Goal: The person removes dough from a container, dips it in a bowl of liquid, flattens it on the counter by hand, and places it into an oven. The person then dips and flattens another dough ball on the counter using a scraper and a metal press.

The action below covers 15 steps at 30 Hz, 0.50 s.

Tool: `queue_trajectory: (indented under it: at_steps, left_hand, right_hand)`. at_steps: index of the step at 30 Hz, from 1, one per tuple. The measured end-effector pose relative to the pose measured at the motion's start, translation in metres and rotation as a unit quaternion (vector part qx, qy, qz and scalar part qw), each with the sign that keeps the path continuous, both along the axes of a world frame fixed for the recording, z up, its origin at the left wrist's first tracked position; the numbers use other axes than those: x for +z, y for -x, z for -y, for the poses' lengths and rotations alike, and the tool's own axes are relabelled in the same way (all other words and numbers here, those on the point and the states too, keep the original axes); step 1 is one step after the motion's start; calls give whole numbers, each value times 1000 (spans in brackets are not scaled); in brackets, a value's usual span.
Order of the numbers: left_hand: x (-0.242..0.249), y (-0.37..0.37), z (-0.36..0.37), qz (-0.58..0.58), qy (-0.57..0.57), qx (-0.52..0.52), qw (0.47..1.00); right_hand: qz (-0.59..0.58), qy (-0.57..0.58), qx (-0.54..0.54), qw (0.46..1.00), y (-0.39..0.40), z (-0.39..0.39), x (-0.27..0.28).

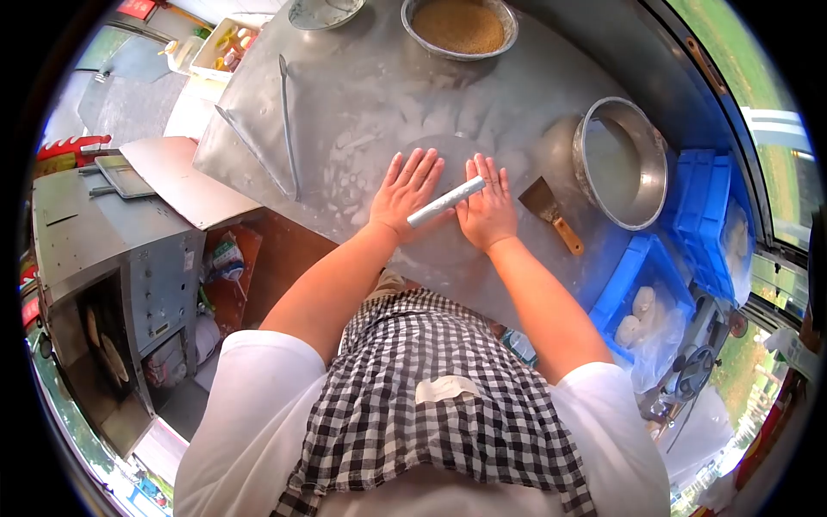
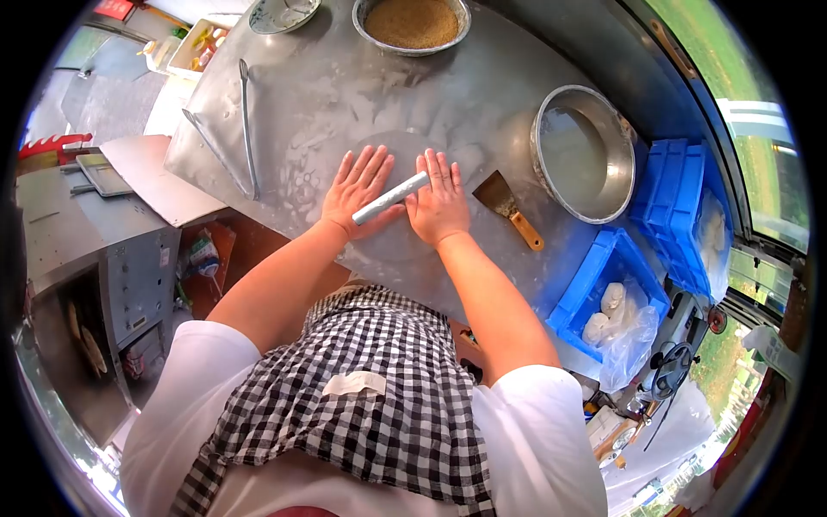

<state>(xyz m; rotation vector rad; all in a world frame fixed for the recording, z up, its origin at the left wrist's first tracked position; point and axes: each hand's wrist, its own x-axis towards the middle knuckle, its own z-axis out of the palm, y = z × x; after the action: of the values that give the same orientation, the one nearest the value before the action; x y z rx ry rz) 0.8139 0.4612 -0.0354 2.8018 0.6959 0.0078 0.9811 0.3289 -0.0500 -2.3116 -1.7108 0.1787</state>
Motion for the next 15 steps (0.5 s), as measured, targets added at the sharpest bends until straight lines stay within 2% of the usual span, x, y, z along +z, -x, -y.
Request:
queue_trajectory:
  at_steps: [15]
  left_hand:
    - [-1, 4, 6, 52, 20, 13, 998]
  right_hand:
    - [-1, -29, -9, 1000, 12, 9, -9]
